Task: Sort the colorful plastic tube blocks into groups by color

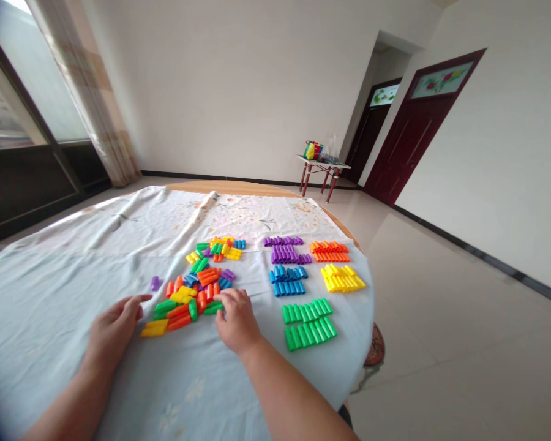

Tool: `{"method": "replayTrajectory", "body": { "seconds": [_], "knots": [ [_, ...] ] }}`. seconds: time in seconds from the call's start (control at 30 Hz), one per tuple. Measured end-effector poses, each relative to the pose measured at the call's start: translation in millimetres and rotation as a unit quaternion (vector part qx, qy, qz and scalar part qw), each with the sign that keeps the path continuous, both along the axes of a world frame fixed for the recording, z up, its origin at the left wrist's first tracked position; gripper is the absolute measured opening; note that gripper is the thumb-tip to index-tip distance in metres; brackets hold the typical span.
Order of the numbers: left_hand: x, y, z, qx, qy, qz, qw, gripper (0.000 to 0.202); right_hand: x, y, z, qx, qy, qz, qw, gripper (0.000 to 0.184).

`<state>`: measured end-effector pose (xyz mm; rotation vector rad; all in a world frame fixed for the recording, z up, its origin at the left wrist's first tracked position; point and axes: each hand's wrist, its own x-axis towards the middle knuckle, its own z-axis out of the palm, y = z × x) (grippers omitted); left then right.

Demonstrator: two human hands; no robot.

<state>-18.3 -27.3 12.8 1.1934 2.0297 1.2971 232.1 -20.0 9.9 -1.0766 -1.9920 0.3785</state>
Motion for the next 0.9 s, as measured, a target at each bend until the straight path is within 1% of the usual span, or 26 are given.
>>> {"method": "replayTrajectory", "body": {
  "seconds": [0.13,0.27,0.4,0.63,0.73,0.8,0.9],
  "knots": [
    [2,0,1.6,-0.001,-0.004,0.002,1.000,0.048,-4,2,-4.2,0.007,-0.020,0.012,1.000,0.044],
    [3,-1,3.4,-0.004,-0.006,0.003,1.000,0.048,-12,12,-2.6,-0.017,-0.080,0.025,0.996,0.054],
    [1,0,2.3,-0.004,-0.008,-0.004,1.000,0.050,-15,15,2.2,-0.043,-0.106,0.036,0.993,0.052],
    [1,0,1.3,-0.002,-0.007,-0.006,1.000,0.048,1,-2,15.6,-0.070,-0.086,0.045,0.993,0.039],
    [1,0,1.6,-0.002,-0.009,-0.005,1.000,0.049,5,-2,13.0,-0.076,-0.047,0.033,0.995,0.036],
    [2,0,2.0,0.000,-0.012,-0.006,1.000,0.049,4,1,8.3,-0.066,-0.028,0.024,0.997,0.038],
    [3,-1,3.3,0.004,-0.012,-0.007,1.000,0.048,1,6,3.0,-0.056,-0.023,0.033,0.998,0.040]
  ]
}}
